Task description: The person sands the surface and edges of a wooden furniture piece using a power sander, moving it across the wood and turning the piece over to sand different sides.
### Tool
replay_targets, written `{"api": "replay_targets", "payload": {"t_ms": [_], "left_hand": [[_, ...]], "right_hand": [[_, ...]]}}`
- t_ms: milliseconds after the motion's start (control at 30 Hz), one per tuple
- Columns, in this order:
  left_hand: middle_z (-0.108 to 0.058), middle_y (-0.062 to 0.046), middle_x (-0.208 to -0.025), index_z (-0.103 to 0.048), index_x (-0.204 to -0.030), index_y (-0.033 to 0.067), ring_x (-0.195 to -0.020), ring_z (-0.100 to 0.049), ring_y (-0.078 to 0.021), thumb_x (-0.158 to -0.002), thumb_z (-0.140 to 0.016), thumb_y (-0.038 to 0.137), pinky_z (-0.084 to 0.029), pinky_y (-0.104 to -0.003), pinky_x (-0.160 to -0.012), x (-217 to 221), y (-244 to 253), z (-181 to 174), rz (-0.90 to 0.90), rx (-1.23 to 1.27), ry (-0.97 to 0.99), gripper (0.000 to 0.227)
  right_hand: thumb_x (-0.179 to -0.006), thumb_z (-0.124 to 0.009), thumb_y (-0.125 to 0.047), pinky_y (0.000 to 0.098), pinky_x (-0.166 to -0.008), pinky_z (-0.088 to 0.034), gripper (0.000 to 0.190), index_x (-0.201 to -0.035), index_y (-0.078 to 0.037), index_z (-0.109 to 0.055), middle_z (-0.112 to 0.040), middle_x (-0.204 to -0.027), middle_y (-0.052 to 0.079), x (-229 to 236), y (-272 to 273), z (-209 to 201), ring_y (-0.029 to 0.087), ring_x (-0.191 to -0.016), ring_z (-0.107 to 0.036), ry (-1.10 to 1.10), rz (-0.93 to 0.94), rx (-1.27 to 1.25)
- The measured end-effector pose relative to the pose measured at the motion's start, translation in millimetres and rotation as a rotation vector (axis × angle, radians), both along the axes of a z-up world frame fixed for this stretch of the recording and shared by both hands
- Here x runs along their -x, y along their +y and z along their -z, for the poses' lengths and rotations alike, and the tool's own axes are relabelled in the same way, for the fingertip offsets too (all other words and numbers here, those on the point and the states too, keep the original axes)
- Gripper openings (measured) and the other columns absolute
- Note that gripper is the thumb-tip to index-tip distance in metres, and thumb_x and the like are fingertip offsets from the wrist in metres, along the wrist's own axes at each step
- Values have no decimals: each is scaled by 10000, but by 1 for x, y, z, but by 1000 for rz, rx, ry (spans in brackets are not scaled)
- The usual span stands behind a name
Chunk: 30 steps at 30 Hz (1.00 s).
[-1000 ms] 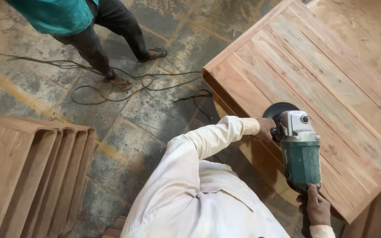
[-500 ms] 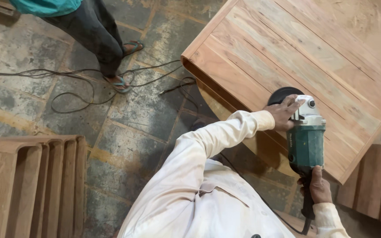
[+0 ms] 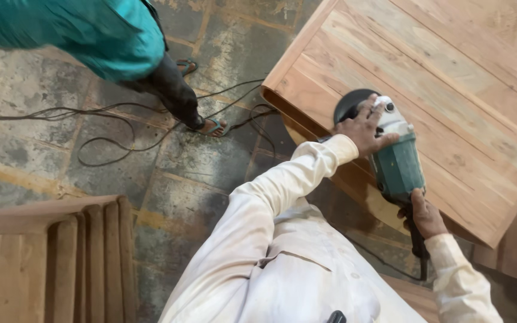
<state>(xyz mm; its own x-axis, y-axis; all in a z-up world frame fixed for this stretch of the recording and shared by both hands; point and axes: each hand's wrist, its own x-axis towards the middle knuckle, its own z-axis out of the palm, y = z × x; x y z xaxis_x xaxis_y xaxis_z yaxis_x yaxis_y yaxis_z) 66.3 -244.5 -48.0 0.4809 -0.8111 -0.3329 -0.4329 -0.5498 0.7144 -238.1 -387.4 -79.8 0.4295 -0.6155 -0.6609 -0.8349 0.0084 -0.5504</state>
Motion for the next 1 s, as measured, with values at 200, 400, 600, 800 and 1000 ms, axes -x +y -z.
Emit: {"api": "replay_targets", "payload": {"t_ms": [200, 400, 600, 800, 1000], "left_hand": [[-52, -23, -1744, -192, -1632, 248, -1196, -654, -438, -872, -414, 809, -457, -571, -1088, -63, 37, 20, -102, 53, -88, 970], [-91, -43, -1741, -188, -1637, 214, -1177, -659, -461, -849, -411, 830, -505, -551, -1036, -108, 60, 26, -216, 13, -132, 1025], [-122, -83, -1735, -209, -1617, 194, -1164, -661, -476, -843, -402, 829, -514, -552, -1014, -130, 71, 32, -343, 14, -167, 1020], [-157, -119, -1726, -255, -1604, 181, -1178, -644, -504, -876, -420, 834, -504, -568, -1024, -101, 58, 38, -414, 42, -189, 991], [-147, -119, -1718, -262, -1595, 185, -1166, -645, -504, -870, -416, 829, -519, -570, -997, -37, 19, 37, -380, 74, -192, 981]], "right_hand": [[-985, -460, -725, 386, -540, -469, 847, -863, 70, -729, -680, -715, 175, -69, 1, 28, 253, -551, -589, 5, -113, 11], [-981, -442, -752, 417, -662, -493, 842, -847, 16, -762, -674, -710, 166, -123, -16, 59, 259, -655, -626, 46, -327, 175], [-952, -386, -787, 412, -729, -508, 859, -865, -39, -798, -704, -721, 147, -177, -7, 35, 275, -701, -641, 37, -435, 123], [-942, -337, -807, 397, -763, -504, 889, -891, -42, -789, -715, -728, 123, -167, -7, 7, 261, -727, -659, 36, -491, 122], [-934, -391, -828, 427, -729, -498, 912, -898, 0, -770, -681, -729, 165, -86, -40, 16, 267, -720, -650, 62, -422, 170]]}}
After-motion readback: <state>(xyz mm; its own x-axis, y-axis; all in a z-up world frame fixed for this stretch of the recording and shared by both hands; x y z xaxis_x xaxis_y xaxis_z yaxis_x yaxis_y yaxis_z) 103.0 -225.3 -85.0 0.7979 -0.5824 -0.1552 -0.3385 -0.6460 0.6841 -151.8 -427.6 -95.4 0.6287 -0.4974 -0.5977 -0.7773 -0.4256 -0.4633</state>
